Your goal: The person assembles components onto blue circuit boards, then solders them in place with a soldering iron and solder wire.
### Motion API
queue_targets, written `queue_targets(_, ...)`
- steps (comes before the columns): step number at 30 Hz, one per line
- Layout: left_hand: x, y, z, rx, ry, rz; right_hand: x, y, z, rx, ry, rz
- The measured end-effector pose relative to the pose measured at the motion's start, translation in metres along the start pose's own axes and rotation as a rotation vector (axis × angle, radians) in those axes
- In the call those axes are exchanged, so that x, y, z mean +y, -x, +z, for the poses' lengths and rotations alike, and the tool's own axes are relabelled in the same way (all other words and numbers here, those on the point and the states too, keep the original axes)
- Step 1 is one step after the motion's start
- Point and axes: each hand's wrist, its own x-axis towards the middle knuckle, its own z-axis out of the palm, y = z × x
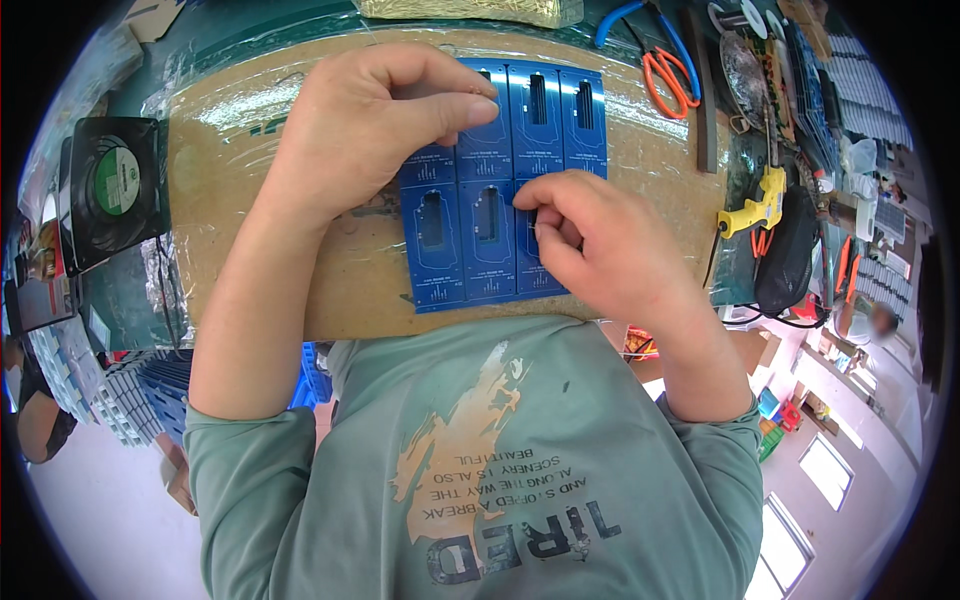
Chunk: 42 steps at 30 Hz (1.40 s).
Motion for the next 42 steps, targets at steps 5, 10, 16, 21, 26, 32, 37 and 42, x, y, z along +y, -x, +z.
queue_targets(5,-0.001,0.0,0.001,-0.012,-0.011,0.029,-0.001,-0.001,0.005,0.058,0.05,-0.047)
queue_targets(10,-0.001,0.0,0.0,-0.022,-0.024,0.022,0.001,0.0,0.001,-0.07,-0.044,0.066)
queue_targets(16,-0.003,0.0,0.0,-0.033,-0.039,0.032,0.001,-0.001,0.0,-0.034,-0.028,0.048)
queue_targets(21,0.002,0.002,0.002,-0.035,-0.094,0.007,-0.014,-0.017,-0.013,0.114,-0.076,0.05)
queue_targets(26,-0.001,0.004,0.005,-0.063,-0.169,0.132,-0.014,-0.039,-0.006,0.427,-0.072,-0.142)
queue_targets(32,-0.003,0.002,0.004,-0.064,-0.263,0.2,-0.01,-0.048,-0.003,0.404,-0.056,-0.197)
queue_targets(37,-0.003,0.003,0.004,-0.073,-0.211,0.171,-0.013,-0.039,-0.005,0.408,-0.344,-0.107)
queue_targets(42,-0.002,0.002,0.003,-0.055,-0.201,0.118,-0.001,-0.014,-0.011,0.201,-0.602,0.161)
